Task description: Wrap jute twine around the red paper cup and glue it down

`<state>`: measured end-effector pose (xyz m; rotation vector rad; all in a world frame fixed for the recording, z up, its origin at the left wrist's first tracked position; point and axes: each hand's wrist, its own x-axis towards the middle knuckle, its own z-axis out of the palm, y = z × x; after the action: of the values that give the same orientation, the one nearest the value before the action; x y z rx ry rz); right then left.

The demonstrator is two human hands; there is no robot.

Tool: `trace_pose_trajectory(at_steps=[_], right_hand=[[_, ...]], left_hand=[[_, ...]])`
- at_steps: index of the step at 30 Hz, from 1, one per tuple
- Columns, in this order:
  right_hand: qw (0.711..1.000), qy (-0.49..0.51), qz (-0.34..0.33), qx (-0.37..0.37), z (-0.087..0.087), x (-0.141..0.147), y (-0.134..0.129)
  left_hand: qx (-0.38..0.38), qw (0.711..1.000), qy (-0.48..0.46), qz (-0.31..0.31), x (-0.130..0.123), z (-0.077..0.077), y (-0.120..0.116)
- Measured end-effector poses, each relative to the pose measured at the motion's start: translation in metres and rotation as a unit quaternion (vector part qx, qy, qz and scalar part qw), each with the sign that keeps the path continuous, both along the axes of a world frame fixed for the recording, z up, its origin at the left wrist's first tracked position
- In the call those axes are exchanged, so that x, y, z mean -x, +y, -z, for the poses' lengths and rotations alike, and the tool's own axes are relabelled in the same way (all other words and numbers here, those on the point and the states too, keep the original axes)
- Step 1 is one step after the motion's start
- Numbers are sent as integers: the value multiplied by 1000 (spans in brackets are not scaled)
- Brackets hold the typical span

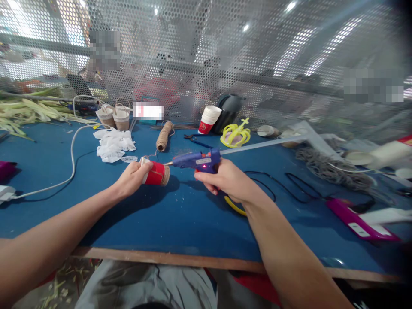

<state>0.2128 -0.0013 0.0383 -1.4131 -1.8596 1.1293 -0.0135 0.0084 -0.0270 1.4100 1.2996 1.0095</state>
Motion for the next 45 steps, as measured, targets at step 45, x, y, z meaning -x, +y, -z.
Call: trace_pose_trajectory(at_steps=[45], right_hand=[[978,172,-112,-28,20,65,0]], left_hand=[[-150,956,142,208,-11,-13,-29]])
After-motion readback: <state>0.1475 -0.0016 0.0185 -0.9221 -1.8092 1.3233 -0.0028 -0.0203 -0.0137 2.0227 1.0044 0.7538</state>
